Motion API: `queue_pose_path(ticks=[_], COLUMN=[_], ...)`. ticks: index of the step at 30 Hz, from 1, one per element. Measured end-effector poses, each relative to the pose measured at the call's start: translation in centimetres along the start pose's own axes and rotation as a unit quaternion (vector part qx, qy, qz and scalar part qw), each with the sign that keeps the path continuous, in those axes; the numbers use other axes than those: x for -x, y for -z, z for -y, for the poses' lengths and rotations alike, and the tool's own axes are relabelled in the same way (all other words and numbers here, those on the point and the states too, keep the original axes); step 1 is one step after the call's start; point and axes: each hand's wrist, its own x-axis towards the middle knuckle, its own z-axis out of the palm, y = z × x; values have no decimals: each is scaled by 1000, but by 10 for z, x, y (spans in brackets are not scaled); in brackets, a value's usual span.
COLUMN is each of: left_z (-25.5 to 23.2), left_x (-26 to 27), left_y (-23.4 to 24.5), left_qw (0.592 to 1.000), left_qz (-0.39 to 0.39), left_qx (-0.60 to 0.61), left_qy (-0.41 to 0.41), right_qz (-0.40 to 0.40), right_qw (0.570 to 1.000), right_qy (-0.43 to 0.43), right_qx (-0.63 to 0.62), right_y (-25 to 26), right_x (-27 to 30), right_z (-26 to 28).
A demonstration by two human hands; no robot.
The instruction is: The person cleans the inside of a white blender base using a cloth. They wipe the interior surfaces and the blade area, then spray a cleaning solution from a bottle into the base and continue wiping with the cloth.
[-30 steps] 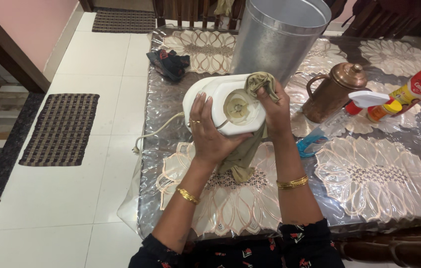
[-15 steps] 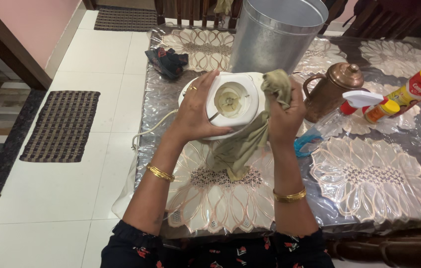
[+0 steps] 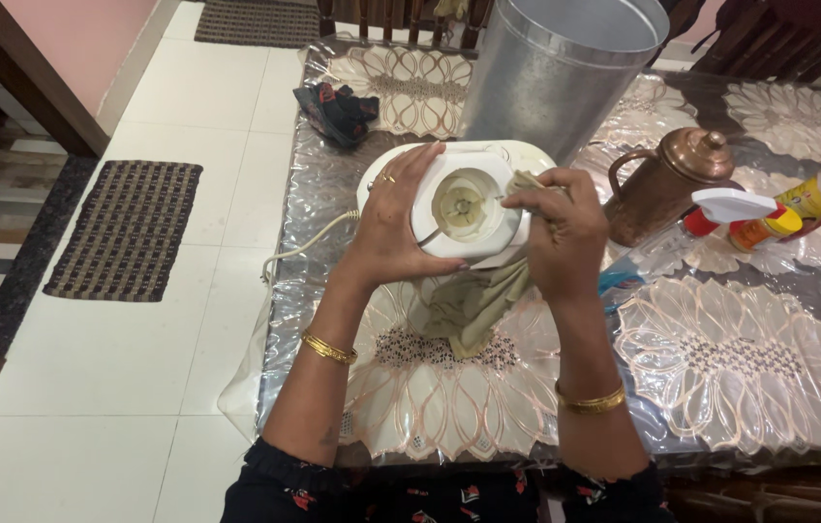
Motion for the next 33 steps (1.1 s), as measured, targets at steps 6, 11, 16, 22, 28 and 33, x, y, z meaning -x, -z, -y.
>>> queue_pose_path(ticks=[6,11,16,22,28,33], left_z=[1,1,1,3,2,0], left_x=[-2,-5,-4,-6,-4,-4], left_y=[1,2,2,1,1,1], left_qw=[1000,1000,1000,1000,1000,1000], left_qz=[3,-4,0,0,-6,-1], left_qx=[-1,4,13,15,17,22], left_qy=[4,-4,14,13,3,3], right_qz=[112,164,164,193,268,291], right_qw=[980,961,958,920,866,853], right_qy=[134,200,212,298,352,366], right_qx=[97,93,102,166,233,231], right_y=[2,-2,-10,-8,-4,-6], right_x=[-24,-49,-50,-57,-69,-68], right_z=[0,-2,4,17,34,38])
